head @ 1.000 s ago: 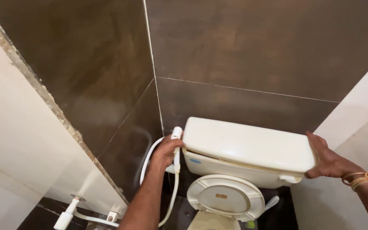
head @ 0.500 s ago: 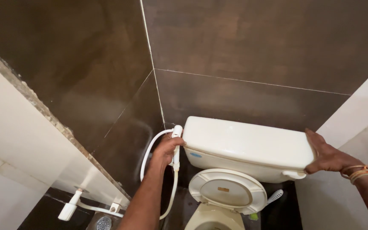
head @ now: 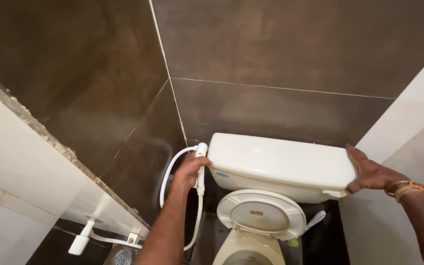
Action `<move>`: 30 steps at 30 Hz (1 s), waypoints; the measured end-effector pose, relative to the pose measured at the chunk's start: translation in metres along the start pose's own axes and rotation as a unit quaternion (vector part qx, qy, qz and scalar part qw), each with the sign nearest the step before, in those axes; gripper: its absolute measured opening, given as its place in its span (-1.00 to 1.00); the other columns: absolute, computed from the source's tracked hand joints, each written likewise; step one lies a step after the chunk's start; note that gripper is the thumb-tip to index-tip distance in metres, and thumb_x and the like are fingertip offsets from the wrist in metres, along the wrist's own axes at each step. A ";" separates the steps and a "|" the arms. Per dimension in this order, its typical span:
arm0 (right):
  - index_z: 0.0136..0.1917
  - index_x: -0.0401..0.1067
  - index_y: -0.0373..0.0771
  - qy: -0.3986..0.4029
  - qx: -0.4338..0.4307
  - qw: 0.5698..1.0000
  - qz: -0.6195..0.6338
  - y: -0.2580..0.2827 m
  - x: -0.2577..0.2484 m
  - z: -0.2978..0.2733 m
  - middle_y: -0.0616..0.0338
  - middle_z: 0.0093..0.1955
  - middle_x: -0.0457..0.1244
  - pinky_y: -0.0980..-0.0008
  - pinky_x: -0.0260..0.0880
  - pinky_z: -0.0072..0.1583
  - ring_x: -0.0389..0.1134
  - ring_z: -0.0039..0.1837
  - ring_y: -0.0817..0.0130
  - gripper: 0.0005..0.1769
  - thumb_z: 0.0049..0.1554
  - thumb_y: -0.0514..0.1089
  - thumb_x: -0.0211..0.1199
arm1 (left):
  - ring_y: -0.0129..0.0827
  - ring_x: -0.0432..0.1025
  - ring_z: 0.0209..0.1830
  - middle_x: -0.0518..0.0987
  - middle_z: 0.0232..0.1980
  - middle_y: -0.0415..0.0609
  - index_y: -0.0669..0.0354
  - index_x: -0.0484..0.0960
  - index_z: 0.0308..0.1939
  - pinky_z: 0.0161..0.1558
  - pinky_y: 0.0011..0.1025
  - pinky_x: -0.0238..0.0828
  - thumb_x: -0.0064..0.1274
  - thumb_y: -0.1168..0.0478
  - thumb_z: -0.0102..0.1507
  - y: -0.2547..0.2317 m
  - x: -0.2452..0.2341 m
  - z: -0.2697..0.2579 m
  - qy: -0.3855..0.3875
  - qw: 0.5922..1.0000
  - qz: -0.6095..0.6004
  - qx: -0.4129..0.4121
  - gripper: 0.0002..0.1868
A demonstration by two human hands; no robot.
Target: Inspecting and adjusting the internal components of a toilet flush tank.
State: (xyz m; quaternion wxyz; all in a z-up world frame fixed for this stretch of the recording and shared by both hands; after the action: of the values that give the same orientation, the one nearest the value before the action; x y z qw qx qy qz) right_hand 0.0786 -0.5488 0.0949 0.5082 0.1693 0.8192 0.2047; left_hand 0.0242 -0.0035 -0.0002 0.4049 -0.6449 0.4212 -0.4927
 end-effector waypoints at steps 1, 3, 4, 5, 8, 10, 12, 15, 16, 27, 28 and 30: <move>0.69 -0.37 0.10 -0.001 0.004 1.000 0.002 -0.003 0.000 0.001 0.22 0.74 -0.26 0.14 -0.15 0.65 -0.25 0.74 0.16 0.70 -0.54 -0.08 0.58 | -0.30 0.47 -0.10 0.62 -0.16 -0.08 0.26 0.64 -0.09 0.02 -0.35 0.36 0.19 0.38 -0.06 0.003 -0.002 0.002 0.004 1.000 0.001 -0.002 -0.58; 0.71 -0.36 0.07 -0.007 0.002 1.000 0.003 -0.009 -0.001 0.003 0.17 0.75 -0.28 0.12 -0.21 0.63 -0.30 0.75 0.17 0.66 -0.46 -0.11 0.59 | -0.23 0.47 -0.10 0.62 -0.16 -0.03 0.31 0.64 -0.07 0.03 -0.31 0.37 0.19 0.38 -0.06 0.008 -0.003 0.007 0.014 1.000 0.000 0.010 -0.56; 0.71 -0.36 0.07 -0.010 0.007 1.000 0.006 -0.009 0.001 0.002 0.17 0.75 -0.28 0.12 -0.21 0.63 -0.30 0.75 0.17 0.66 -0.46 -0.11 0.59 | -0.23 0.47 -0.10 0.62 -0.16 -0.03 0.31 0.64 -0.07 0.03 -0.31 0.37 0.19 0.38 -0.06 0.007 -0.003 0.007 0.019 1.000 0.001 0.008 -0.56; 0.70 -0.33 0.00 -0.016 -0.020 0.998 0.052 -0.007 0.000 -0.001 0.12 0.73 -0.21 0.16 -0.16 0.62 -0.20 0.72 0.15 0.60 -0.43 -0.10 0.57 | -0.22 0.47 -0.08 0.62 -0.13 -0.03 0.31 0.62 -0.03 0.05 -0.31 0.37 0.19 0.38 -0.06 0.007 -0.001 0.008 0.025 1.000 -0.012 0.012 -0.53; 0.69 -0.29 -0.08 -0.030 -0.047 0.993 0.104 -0.004 0.003 -0.005 0.08 0.71 -0.15 0.22 -0.14 0.60 -0.14 0.69 0.16 0.53 -0.37 -0.13 0.54 | -0.21 0.48 -0.04 0.62 -0.09 -0.01 0.30 0.60 0.03 0.08 -0.30 0.38 0.18 0.37 -0.07 0.000 0.002 0.003 0.026 1.000 -0.014 0.005 -0.46; 0.69 -0.29 -0.09 -0.038 -0.042 0.992 0.109 -0.005 0.006 -0.012 0.09 0.72 -0.17 0.25 -0.18 0.60 -0.17 0.70 0.18 0.51 -0.35 -0.16 0.54 | -0.20 0.48 -0.02 0.62 -0.07 0.00 0.30 0.59 0.06 0.09 -0.30 0.39 0.18 0.38 -0.08 -0.002 0.005 -0.002 0.024 1.000 -0.002 -0.008 -0.42; 0.69 -0.32 -0.14 -0.050 -0.072 0.988 0.124 0.000 0.012 -0.016 0.05 0.71 -0.18 0.28 -0.19 0.59 -0.14 0.68 0.17 0.49 -0.34 -0.23 0.49 | -0.20 0.48 0.00 0.60 -0.04 0.01 0.30 0.58 0.10 0.08 -0.27 0.40 0.18 0.38 -0.08 -0.006 0.001 -0.001 0.003 0.999 0.027 -0.024 -0.39; 0.66 -0.31 -0.24 -0.071 -0.147 0.967 0.195 0.002 0.023 -0.031 -0.01 0.67 -0.08 0.26 -0.12 0.56 -0.05 0.65 0.17 0.43 -0.28 -0.23 0.51 | -0.15 0.45 -0.04 0.57 -0.05 0.02 0.29 0.54 0.13 0.02 -0.18 0.39 0.19 0.38 -0.07 0.002 -0.001 0.000 -0.002 1.000 0.017 -0.022 -0.36; 0.66 -0.31 -0.24 -0.078 -0.142 0.967 0.196 0.005 0.026 -0.040 -0.01 0.67 -0.08 0.26 -0.12 0.56 -0.05 0.65 0.17 0.43 -0.28 -0.23 0.51 | -0.15 0.45 -0.04 0.57 -0.05 0.02 0.29 0.54 0.13 0.02 -0.18 0.39 0.19 0.38 -0.07 -0.002 0.004 -0.001 0.007 1.000 0.018 -0.022 -0.36; 0.64 -0.08 -0.24 -0.181 -0.154 0.927 0.290 -0.007 0.048 -0.043 0.01 0.57 0.12 0.25 0.12 0.50 0.14 0.55 0.22 0.16 -0.09 -0.28 0.47 | -0.14 0.42 -0.03 0.55 -0.04 0.04 0.20 0.53 0.20 -0.15 -0.09 0.41 0.16 0.37 -0.05 -0.018 0.012 -0.020 -0.013 0.997 0.018 -0.072 -0.33; 0.64 -0.08 -0.24 -0.183 -0.153 0.927 0.291 -0.007 0.047 -0.041 0.01 0.57 0.12 0.25 0.12 0.50 0.14 0.55 0.22 0.16 -0.09 -0.28 0.47 | -0.14 0.42 -0.03 0.55 -0.04 0.04 0.20 0.53 0.20 -0.15 -0.09 0.41 0.16 0.37 -0.05 -0.022 0.016 -0.022 -0.011 0.997 0.019 -0.072 -0.33; 0.64 -0.08 -0.25 -0.204 -0.198 0.917 0.281 -0.006 0.046 -0.040 0.02 0.61 0.06 0.24 0.08 0.51 0.10 0.57 0.24 0.15 -0.08 -0.29 0.47 | -0.14 0.45 0.01 0.58 0.00 0.02 0.14 0.52 0.22 -0.13 0.00 0.48 0.13 0.39 -0.06 -0.025 0.020 -0.030 -0.048 0.992 0.037 -0.114 -0.30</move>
State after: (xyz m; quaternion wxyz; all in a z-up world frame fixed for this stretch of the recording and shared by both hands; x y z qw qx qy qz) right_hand 0.0228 -0.5387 0.0727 0.6088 0.3267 0.5591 0.4583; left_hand 0.0013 -0.0178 0.0346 0.3661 -0.6939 0.4780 -0.3949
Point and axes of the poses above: each hand's wrist, its own z-axis towards the middle knuckle, its own x-axis out of the palm, y = z × x, the point moved 3 cm from there along z, towards the middle knuckle
